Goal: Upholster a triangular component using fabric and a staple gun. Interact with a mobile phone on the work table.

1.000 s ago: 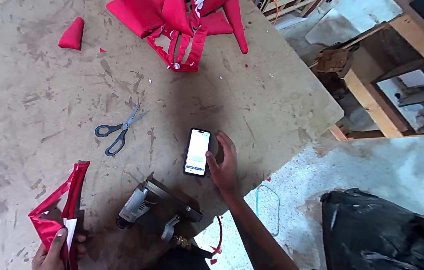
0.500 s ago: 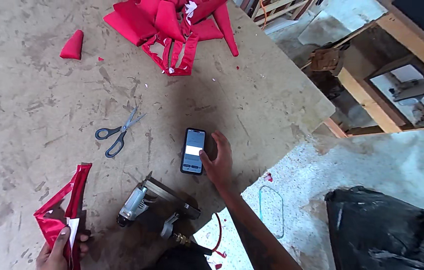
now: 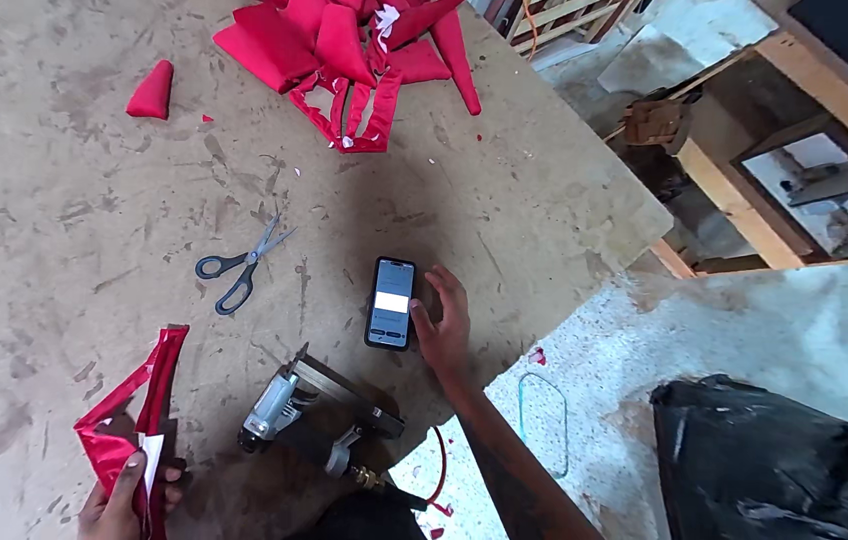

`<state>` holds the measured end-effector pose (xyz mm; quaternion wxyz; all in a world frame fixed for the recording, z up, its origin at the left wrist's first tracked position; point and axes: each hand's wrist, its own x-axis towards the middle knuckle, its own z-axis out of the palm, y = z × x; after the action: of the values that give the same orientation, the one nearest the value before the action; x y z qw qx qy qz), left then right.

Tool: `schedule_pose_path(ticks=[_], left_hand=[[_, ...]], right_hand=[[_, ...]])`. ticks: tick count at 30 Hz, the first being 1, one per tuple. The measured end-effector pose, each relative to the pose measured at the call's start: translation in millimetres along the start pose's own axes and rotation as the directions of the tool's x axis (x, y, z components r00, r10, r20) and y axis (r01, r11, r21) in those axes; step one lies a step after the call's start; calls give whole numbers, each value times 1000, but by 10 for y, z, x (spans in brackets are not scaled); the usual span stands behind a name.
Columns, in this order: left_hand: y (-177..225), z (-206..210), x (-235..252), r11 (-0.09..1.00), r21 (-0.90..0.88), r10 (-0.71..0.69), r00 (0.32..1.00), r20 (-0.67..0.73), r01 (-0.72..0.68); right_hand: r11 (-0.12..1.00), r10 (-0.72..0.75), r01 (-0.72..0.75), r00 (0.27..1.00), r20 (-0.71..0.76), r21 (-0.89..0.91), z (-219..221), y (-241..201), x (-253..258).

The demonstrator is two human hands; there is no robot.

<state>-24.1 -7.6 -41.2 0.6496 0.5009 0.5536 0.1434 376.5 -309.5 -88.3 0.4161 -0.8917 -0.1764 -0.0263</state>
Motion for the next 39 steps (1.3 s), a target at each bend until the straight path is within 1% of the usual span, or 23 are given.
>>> schedule_pose_path(ticks=[4, 9, 18, 22, 24, 25, 27, 29, 31, 34, 37, 39], left_hand=[[9, 13, -8, 1000, -3, -3, 1000, -7, 3], [8, 10, -5, 1000, -7, 4, 1000, -4, -4], [9, 6, -8, 1000, -1, 6, 1000, -1, -6], [21, 16, -17, 1000, -9, 0, 1000, 4, 0], [26, 34, -24, 1000, -18, -1, 1000, 3, 1], [31, 41, -22, 1000, -19, -5, 1000, 2, 5], [21, 31, -15, 1000, -12, -3, 1000, -4, 3], [-5, 3, -16, 1000, 7, 7, 1000, -2, -7], [-22, 8, 11, 1000, 10, 16, 1000, 1, -16], [-33, -1, 31, 1000, 3, 13, 1000, -15, -13], [-23, 13, 20, 1000, 16, 6, 999, -33, -5], [-3, 39, 14, 1000, 23, 15, 999, -37, -15]], right_hand=[[1000, -28, 28, 999, -23, -1, 13, 23, -3], [1000, -29, 29, 999, -30, -11, 16, 24, -9], [999, -48, 48, 999, -11, 17, 6, 9, -26], [993, -87, 88, 996, -11, 81, -16, -4, -49], [980, -154, 147, 987, 39, 133, -48, 1, -71], [976, -188, 176, 978, 88, 130, -62, 5, -76], [973, -230, 221, 957, 179, 69, -63, 12, -74], [972, -237, 229, 950, 204, 58, -72, 21, -84], [962, -248, 226, 958, 142, 152, -97, 36, -73], [949, -186, 168, 981, 47, 268, -97, -9, -46], [952, -164, 154, 986, 17, 266, -92, -16, -41], [956, -163, 152, 986, 26, 251, -95, 3, -32]])
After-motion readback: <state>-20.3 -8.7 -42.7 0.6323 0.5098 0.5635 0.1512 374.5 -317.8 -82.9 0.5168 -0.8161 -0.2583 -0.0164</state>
